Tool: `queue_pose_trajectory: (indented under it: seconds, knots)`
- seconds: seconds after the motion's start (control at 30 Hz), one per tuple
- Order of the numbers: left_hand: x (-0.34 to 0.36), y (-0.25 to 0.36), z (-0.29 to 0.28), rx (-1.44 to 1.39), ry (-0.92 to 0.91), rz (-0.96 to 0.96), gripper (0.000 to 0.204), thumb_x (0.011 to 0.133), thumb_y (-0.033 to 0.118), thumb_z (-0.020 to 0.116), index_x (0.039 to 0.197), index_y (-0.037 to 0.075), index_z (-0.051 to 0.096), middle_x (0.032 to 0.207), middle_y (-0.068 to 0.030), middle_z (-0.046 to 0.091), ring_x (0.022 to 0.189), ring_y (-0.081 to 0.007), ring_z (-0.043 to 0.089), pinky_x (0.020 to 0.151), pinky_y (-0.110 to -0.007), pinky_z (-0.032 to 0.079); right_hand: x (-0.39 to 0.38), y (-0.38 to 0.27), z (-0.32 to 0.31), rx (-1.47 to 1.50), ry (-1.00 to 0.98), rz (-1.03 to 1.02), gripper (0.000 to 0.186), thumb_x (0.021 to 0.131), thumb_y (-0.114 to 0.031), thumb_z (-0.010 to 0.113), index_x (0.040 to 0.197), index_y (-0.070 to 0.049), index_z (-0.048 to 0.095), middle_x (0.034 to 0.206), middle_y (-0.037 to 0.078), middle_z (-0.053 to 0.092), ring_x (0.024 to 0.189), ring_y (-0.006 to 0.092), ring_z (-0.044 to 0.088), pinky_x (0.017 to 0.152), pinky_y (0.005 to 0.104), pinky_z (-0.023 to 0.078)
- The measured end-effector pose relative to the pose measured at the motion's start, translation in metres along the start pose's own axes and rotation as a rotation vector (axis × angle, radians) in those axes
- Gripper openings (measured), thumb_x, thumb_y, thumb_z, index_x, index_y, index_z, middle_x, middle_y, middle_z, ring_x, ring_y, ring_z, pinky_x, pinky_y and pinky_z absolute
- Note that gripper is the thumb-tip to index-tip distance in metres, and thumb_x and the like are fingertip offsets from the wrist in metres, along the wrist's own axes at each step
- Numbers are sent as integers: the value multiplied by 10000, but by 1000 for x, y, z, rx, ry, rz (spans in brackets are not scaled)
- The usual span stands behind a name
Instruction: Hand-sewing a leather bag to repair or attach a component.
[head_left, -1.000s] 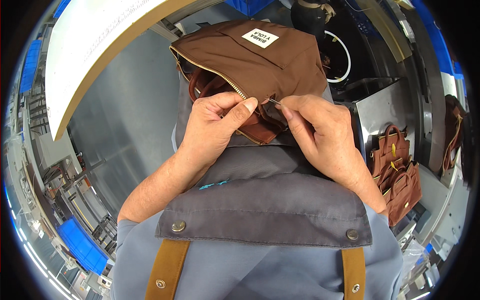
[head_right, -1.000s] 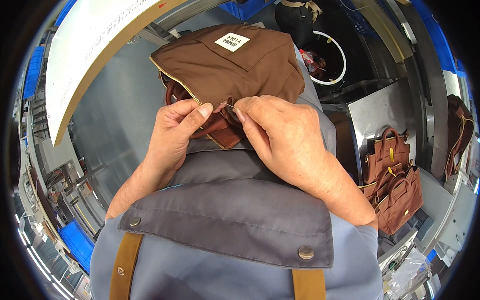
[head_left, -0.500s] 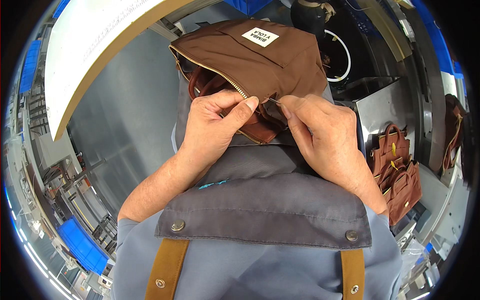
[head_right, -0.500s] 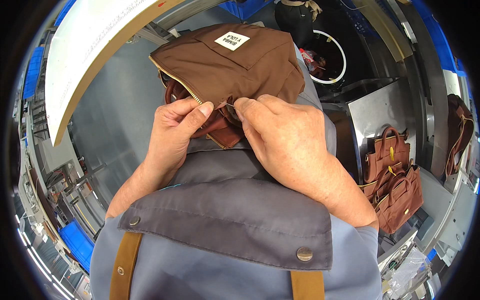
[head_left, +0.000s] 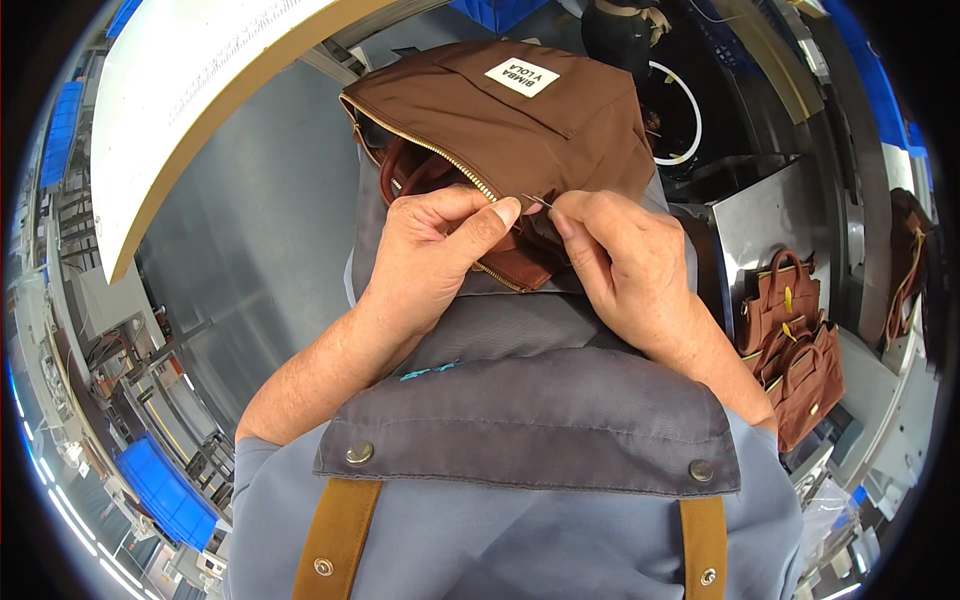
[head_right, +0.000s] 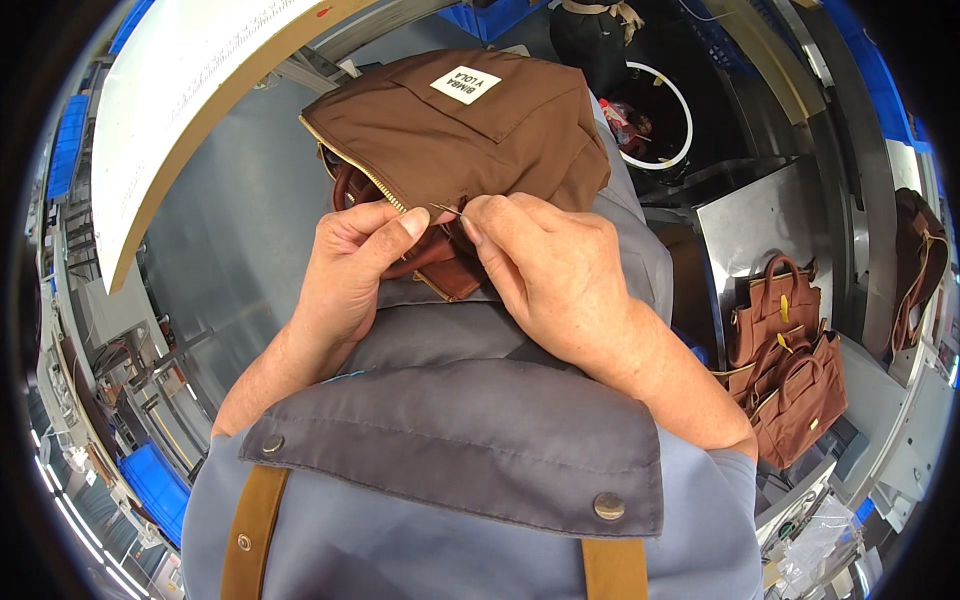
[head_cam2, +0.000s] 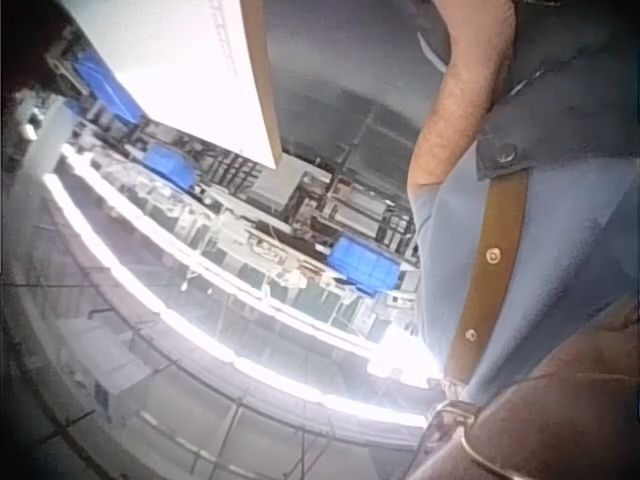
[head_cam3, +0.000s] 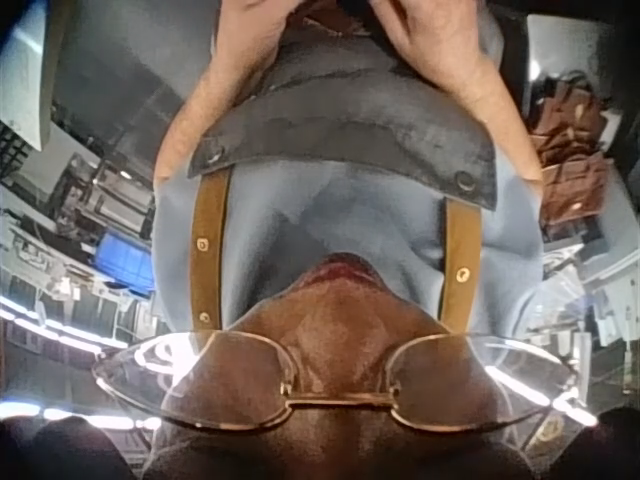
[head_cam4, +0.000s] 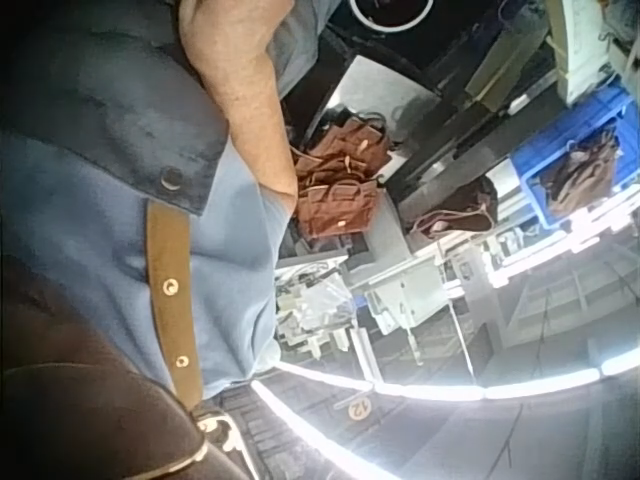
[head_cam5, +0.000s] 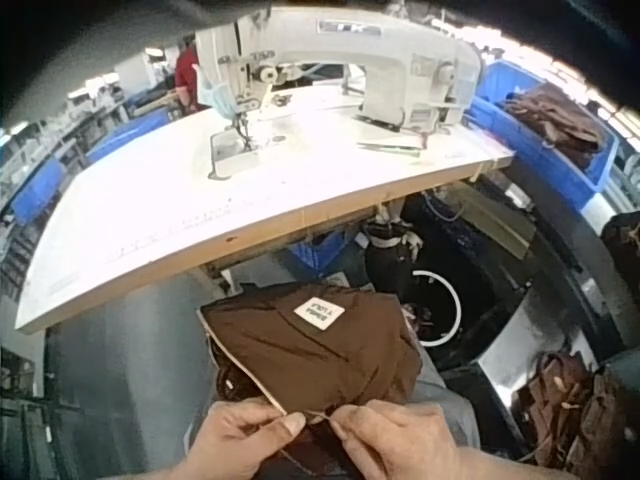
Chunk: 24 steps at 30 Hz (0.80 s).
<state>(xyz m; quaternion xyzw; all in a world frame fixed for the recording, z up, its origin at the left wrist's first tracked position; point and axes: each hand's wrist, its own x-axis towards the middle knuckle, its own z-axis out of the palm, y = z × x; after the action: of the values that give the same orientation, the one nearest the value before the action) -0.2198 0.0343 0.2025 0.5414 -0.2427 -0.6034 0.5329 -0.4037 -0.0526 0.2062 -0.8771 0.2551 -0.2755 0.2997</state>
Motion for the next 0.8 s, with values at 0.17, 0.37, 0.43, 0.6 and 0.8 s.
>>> queue_pose_trajectory:
  seconds: [0.17, 0.37, 0.43, 0.6, 0.8]
  knots:
    - [1, -2, -5, -24, -27, 24, 207, 1002, 150, 660, 963, -29, 757, 884, -21, 725, 814, -52, 618, 757, -238, 525, 3, 8, 2, 63, -9, -48, 82, 893, -40, 694, 962, -42, 650, 824, 85, 676, 693, 258, 674, 569, 352, 517]
    - [2, -1, -8, 5, -60, -85, 192, 987, 119, 655, 1058, -37, 740, 1063, -101, 752, 963, -136, 693, 906, -301, 550, 7, 8, 0, 161, 36, -102, 56, 904, -36, 677, 952, -43, 650, 839, 79, 677, 702, 253, 679, 580, 343, 517]
    - [2, -1, -9, 35, -56, -103, 195, 986, 119, 656, 1063, -39, 740, 1063, -101, 752, 970, -138, 692, 911, -305, 548, 13, 6, -1, 143, 103, -57, 39, 919, -45, 667, 954, -40, 651, 835, 76, 672, 695, 247, 673, 590, 337, 516]
    - [3, -1, -8, 95, -48, 24, 204, 989, 129, 652, 1061, -41, 739, 1037, -90, 755, 957, -121, 685, 893, -288, 538, 2, 12, -6, 101, 21, 91, 38, 929, -59, 666, 964, -46, 657, 826, 84, 673, 709, 253, 681, 593, 335, 516]
    - [1, -4, -10, 92, -19, 33, 238, 1017, 177, 639, 949, -26, 741, 871, 2, 690, 822, -53, 592, 755, -239, 496, 5, -8, -15, -53, -70, 31, 115, 903, -68, 687, 1018, -68, 679, 789, 62, 687, 673, 255, 685, 552, 346, 509]
